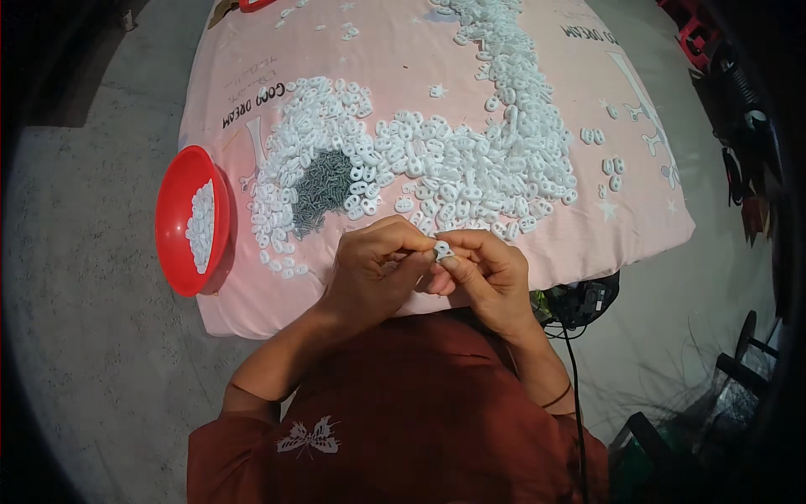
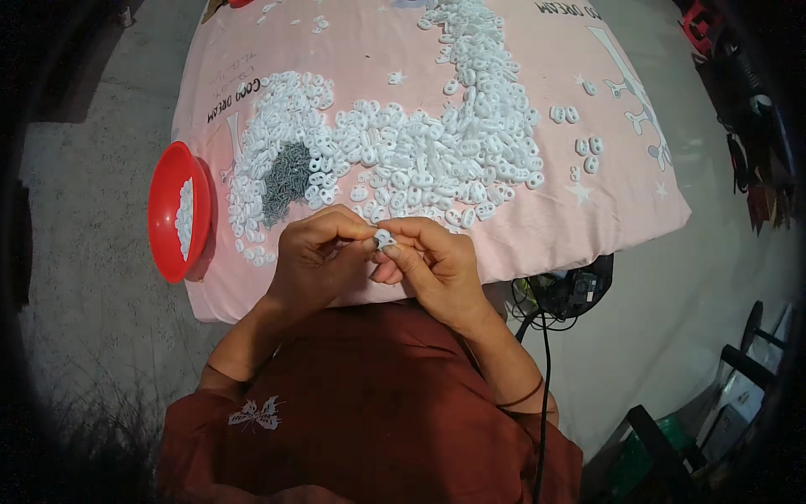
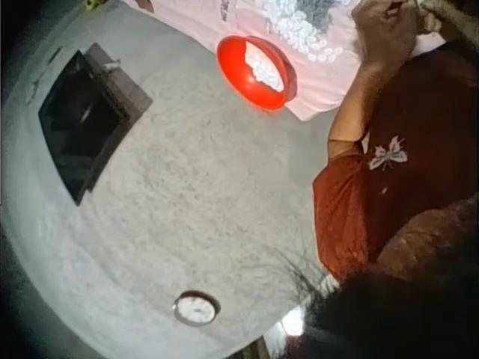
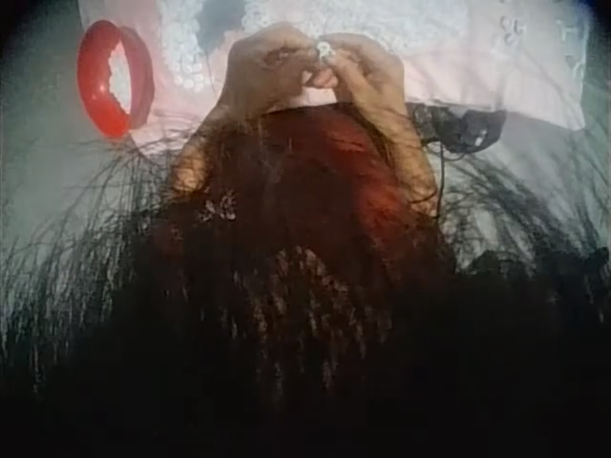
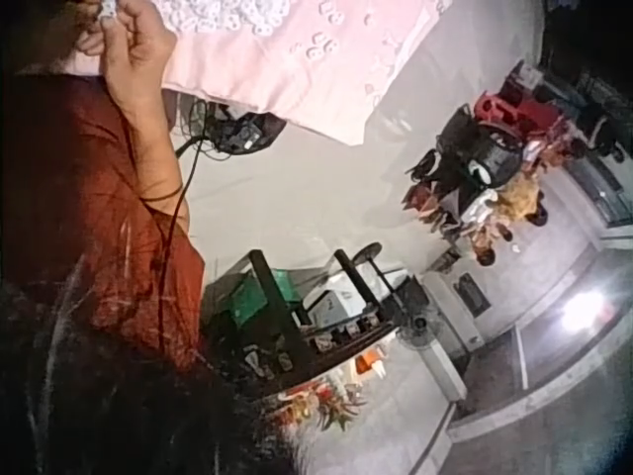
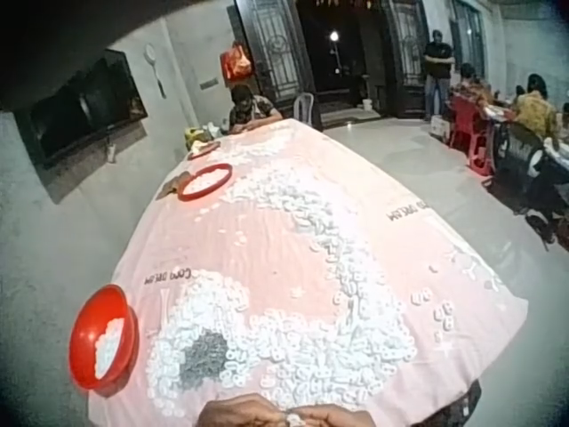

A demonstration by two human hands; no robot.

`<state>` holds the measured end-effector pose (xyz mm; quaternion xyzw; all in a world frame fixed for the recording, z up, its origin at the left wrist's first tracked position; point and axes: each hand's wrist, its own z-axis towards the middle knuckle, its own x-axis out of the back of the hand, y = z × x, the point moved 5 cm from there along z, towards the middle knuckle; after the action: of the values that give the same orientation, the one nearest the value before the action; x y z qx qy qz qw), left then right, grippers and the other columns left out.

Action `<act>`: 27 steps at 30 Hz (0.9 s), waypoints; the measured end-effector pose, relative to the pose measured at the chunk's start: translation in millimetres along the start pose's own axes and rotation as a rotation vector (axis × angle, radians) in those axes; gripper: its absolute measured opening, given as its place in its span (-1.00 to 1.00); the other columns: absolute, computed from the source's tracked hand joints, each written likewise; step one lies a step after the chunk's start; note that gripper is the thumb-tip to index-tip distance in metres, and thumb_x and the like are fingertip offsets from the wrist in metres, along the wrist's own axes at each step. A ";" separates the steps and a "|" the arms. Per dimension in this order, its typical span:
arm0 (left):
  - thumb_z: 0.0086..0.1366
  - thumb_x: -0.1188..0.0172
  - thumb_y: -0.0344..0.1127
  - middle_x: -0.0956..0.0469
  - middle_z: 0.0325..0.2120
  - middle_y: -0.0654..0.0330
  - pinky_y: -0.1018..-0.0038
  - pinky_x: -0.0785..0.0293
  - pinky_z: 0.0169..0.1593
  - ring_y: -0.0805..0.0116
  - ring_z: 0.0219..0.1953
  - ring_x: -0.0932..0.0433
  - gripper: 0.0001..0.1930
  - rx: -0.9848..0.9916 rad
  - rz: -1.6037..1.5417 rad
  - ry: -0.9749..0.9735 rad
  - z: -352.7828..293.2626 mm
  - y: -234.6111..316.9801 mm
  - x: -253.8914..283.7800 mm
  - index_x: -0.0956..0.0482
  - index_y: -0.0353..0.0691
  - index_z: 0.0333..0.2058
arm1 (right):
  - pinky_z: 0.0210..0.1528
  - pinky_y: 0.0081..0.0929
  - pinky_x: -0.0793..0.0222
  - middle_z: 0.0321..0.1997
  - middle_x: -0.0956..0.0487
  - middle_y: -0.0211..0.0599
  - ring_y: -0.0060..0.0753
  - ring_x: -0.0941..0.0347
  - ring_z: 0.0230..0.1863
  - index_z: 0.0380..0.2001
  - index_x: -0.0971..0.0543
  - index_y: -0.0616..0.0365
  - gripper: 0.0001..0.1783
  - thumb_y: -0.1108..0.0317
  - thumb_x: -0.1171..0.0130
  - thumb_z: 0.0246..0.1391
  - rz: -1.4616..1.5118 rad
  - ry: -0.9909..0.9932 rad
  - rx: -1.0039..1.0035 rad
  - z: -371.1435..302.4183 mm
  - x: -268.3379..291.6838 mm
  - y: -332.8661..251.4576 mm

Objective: The person assembles small plastic pieces by inserting metal components into them by hand on a table.

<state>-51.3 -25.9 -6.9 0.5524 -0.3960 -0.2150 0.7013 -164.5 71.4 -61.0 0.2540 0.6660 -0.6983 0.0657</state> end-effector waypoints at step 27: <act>0.22 -0.16 -0.61 -0.52 -0.45 0.13 0.53 -0.45 -0.42 0.44 -0.45 -0.55 -0.86 -0.168 0.085 -0.038 5.1 14.9 -10.7 -0.54 -0.29 -0.26 | -0.29 -0.62 -0.59 -0.32 -0.63 -0.16 -0.47 -0.62 -0.35 -0.01 -0.52 0.36 -0.75 0.55 -0.03 0.28 0.001 0.057 0.143 -4.8 6.5 -0.1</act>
<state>-63.7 -16.6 4.2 0.4700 -0.4129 -0.2279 0.7461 -168.9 77.6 -63.7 0.2781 0.6161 -0.7364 0.0287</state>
